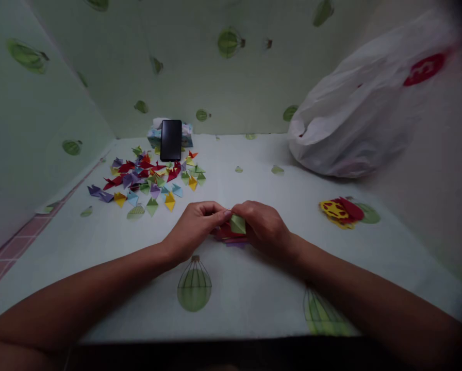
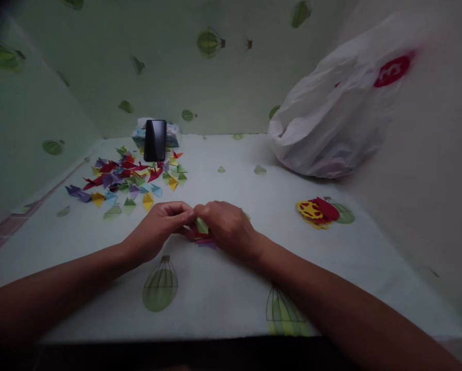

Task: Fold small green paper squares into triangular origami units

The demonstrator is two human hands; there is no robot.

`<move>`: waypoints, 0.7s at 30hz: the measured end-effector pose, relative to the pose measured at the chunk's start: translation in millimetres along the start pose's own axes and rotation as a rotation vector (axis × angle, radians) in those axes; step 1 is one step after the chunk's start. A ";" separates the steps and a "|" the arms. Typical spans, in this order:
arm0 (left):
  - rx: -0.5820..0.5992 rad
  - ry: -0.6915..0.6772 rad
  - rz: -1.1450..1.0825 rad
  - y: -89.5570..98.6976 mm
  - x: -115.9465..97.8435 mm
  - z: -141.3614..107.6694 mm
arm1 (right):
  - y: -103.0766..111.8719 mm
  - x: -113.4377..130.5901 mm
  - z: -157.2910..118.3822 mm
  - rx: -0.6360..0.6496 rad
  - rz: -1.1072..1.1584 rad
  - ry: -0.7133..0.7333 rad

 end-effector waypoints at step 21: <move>-0.024 -0.148 0.082 6.5 -11.9 2.0 | -28.4 -54.1 -20.8 0.272 0.442 -0.736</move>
Point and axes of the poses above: each hand's wrist, its own z-axis towards the middle knuckle, its own y-axis out of the back of the hand, x = y × z, the point moved 10 cm from there along z, towards the middle knuckle, and after that the axes turned 3 degrees about -z, right-handed, at the moved point
